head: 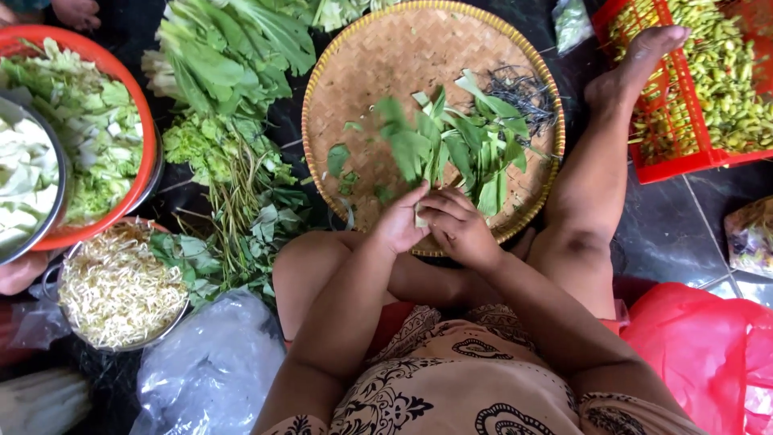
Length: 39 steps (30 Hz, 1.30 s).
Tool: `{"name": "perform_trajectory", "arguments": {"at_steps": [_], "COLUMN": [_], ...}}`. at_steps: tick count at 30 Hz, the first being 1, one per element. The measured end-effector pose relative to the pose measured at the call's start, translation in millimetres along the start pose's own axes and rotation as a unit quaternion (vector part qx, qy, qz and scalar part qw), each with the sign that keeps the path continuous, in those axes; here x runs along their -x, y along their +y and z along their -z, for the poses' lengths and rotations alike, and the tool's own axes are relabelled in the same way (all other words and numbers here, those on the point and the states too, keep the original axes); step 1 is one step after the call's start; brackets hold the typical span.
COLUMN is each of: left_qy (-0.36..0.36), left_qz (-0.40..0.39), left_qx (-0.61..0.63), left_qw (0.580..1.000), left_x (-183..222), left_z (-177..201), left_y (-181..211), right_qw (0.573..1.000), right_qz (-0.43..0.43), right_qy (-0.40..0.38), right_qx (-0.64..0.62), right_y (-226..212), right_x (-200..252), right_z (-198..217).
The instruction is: Picking and sorting vegetable leaves from stems onto a woven tray
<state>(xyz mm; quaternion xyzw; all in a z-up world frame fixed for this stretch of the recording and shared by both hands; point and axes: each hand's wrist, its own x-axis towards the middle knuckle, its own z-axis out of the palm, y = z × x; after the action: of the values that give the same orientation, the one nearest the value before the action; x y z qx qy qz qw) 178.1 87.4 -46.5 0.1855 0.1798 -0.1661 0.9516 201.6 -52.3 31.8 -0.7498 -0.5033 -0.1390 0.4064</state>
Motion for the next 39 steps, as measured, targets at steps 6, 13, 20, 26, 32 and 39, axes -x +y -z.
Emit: {"name": "perform_trajectory", "arguments": {"at_steps": [6,13,20,26,32,39], "left_qy": [0.017,0.020,0.091,0.097,0.146,0.245], "left_qz": [-0.075,-0.071,-0.072,-0.100,-0.202,-0.226], "left_qx": [-0.052,-0.092,-0.097,-0.081,-0.144,-0.128], "left_qw": [0.996,0.993,0.988,0.987,0.958,0.934], "left_x": [6,-10,-4,-21,-14,-16], "left_z": [-18,22,12,29,19,23], "left_y": [19,-8,-3,-19,-13,-16], "right_qw": [0.995,0.936,0.835,0.858,0.873,0.896], "right_qz": [-0.075,-0.348,-0.538,-0.509,-0.473,-0.424], "right_qy": [-0.057,-0.053,-0.065,-0.039,0.040,0.041], "right_qx": [-0.038,0.002,-0.092,-0.059,-0.109,-0.127], "right_y": [2,7,43,12,22,-5], "right_x": [-2,-8,8,-25,-14,-19], "right_z": [16,1,-6,9,-8,-15]}}
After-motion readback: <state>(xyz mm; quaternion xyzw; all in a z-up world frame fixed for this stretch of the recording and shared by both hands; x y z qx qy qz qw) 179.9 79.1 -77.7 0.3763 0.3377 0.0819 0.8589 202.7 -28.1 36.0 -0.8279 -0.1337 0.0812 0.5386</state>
